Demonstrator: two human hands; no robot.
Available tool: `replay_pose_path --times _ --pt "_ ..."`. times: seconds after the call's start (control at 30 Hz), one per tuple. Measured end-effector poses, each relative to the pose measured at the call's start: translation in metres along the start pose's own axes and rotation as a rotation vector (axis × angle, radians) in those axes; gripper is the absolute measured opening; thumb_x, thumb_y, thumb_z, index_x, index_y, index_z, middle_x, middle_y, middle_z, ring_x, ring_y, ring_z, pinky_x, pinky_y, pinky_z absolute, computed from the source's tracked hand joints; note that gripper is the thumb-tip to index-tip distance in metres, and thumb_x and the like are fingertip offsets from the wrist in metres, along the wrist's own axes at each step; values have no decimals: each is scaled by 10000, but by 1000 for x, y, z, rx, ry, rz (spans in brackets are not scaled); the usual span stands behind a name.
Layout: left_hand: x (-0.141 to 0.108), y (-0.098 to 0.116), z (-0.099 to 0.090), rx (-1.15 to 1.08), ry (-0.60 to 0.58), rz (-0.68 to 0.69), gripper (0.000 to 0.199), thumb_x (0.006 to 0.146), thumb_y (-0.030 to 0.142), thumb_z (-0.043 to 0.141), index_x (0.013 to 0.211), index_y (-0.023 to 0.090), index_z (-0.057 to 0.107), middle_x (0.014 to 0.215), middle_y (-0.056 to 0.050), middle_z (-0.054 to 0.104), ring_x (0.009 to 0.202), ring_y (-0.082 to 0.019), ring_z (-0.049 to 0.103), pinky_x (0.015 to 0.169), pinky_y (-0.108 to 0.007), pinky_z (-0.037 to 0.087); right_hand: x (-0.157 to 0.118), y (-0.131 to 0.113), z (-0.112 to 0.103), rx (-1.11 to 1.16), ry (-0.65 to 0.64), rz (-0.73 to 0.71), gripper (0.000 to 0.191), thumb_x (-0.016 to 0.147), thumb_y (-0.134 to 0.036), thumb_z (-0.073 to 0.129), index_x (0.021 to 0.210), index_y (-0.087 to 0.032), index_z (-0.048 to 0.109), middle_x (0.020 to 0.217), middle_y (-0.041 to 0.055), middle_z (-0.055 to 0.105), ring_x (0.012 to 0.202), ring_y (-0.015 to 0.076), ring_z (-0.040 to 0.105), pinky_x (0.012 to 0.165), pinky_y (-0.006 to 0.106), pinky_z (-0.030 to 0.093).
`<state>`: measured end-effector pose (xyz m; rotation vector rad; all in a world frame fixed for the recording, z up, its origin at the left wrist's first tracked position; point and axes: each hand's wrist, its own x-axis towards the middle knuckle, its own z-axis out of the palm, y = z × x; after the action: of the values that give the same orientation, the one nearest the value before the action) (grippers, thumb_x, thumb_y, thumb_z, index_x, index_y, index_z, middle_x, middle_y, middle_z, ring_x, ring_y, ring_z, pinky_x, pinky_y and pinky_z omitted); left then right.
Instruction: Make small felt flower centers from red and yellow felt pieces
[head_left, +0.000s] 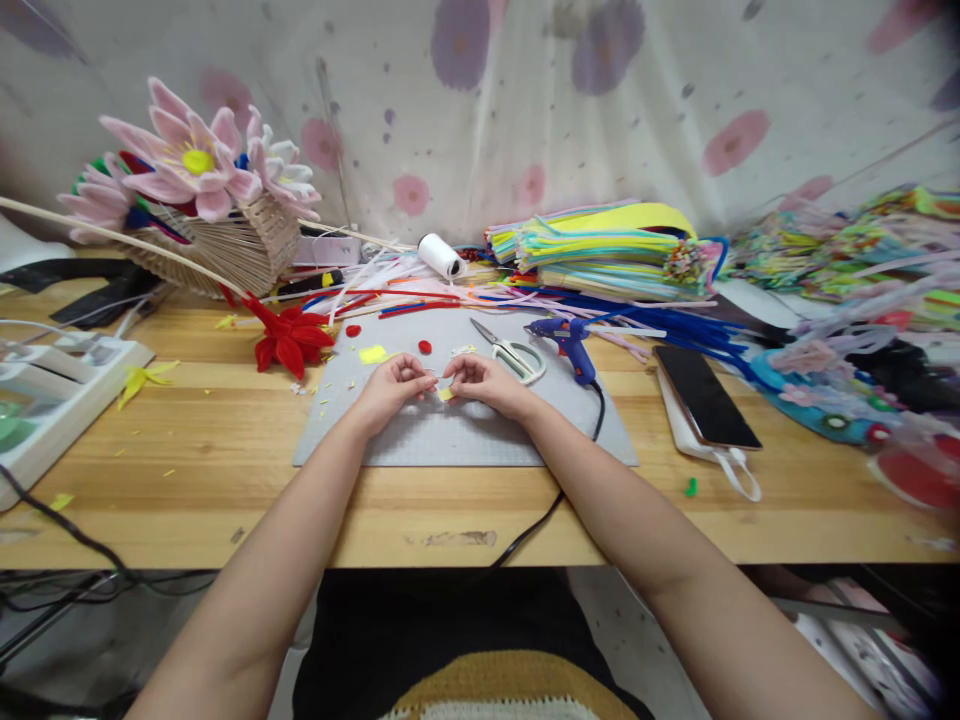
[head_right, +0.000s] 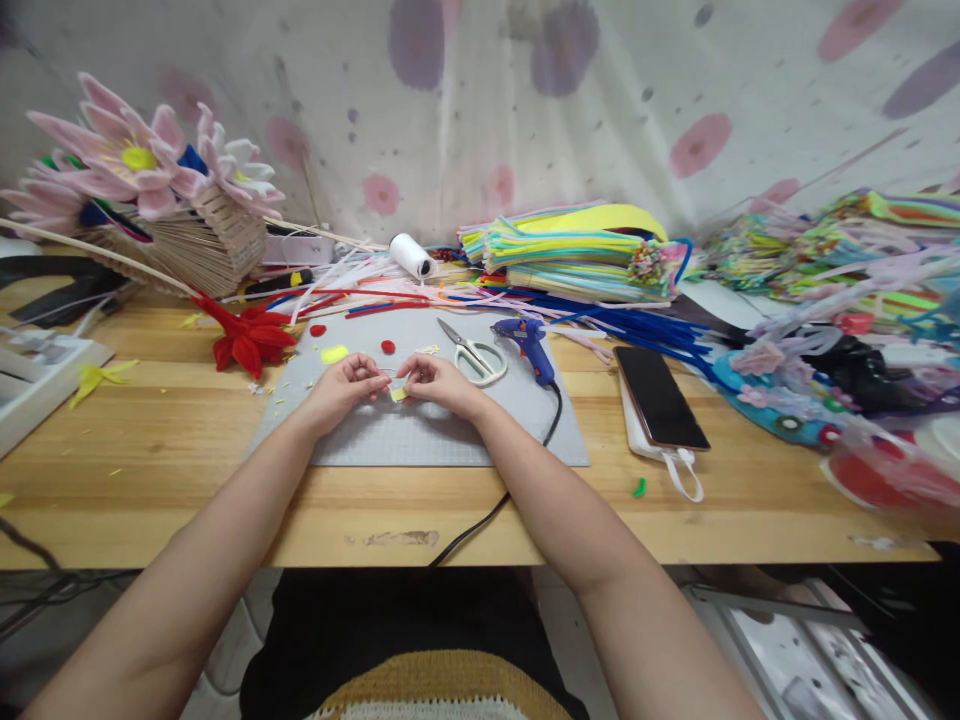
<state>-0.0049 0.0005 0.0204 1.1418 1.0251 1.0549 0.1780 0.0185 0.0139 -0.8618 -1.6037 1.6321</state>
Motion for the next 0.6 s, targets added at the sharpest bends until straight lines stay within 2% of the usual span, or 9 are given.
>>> replay_pose_path --times 0.33,0.6 --pt "1 -2 -1 9 0 6 387 550 304 784 731 168 469 622 8 636 569 -101 586 524 -208 398 1 2 -1 -117 -24 -39 246 614 -174 622 852 -178 561 639 -45 602 592 89 566 616 225 425" --pt "-3 2 1 59 -22 8 392 579 321 770 789 158 481 636 -9 640 602 -120 605 516 -208 411 1 2 0 -99 -17 -34 250 612 -173 625 852 -174 559 626 -49 584 591 92 569 623 229 429"
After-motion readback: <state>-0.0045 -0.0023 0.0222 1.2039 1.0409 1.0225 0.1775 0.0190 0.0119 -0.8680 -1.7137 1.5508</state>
